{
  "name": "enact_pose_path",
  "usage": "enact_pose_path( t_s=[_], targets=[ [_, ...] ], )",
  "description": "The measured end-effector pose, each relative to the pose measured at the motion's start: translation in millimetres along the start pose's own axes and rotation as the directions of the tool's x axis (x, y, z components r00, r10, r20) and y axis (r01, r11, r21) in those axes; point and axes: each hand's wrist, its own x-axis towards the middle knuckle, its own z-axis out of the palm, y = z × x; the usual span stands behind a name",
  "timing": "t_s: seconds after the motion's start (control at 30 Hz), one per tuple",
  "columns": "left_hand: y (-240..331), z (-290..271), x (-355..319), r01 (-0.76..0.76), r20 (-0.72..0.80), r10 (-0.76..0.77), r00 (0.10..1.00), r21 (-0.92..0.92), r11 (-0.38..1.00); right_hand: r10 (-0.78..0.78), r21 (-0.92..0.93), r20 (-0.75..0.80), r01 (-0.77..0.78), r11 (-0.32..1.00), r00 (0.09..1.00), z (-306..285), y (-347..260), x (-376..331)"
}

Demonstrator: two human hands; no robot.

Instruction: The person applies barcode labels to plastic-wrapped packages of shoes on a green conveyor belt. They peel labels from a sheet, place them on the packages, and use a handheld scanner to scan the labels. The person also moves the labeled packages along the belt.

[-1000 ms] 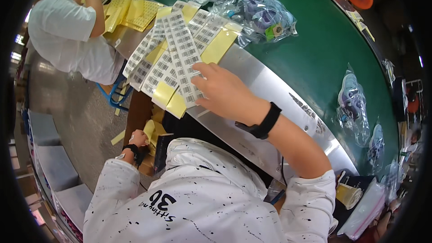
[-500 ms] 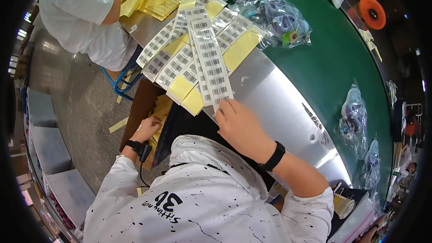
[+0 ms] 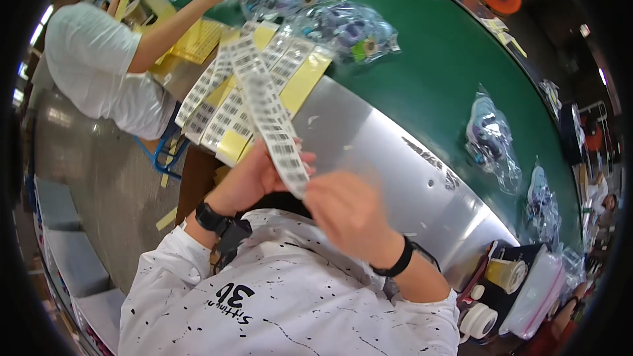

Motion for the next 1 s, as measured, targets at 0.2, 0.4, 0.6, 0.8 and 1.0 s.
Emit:
enact_pose_path(
  t_s=[0.2, 0.4, 0.6, 0.8, 1.0],
  targets=[
    [25, 62, 38, -0.056, 0.07, 0.017, 0.997, 0.618, 0.784, 0.302, 0.276, 0.024, -0.297, 0.914, 0.953, -29, -4, -75],
    [-42, 118, 71, -0.135, 0.408, -0.343, 0.846, 0.787, 0.602, 0.835, 0.84, -0.104, -0.402, 0.365, 0.54, -78, 26, -112],
    [-87, 153, 103, -0.318, 0.536, -0.242, 0.809, 0.744, 0.587, 0.87, 0.813, -0.258, -0.392, 0.43, 0.42, -103, 30, -162],
    [-93, 184, 138, -0.5, 0.63, -0.062, 0.774, 0.668, 0.552, 0.884, 0.806, -0.275, -0.41, 0.426, 0.379, -101, 33, -162],
    [-101, 179, 146, -0.238, 0.383, -0.129, 0.915, 0.769, 0.594, 0.847, 0.697, -0.268, -0.515, 0.5, 0.459, -97, 47, -167]
  ],
)
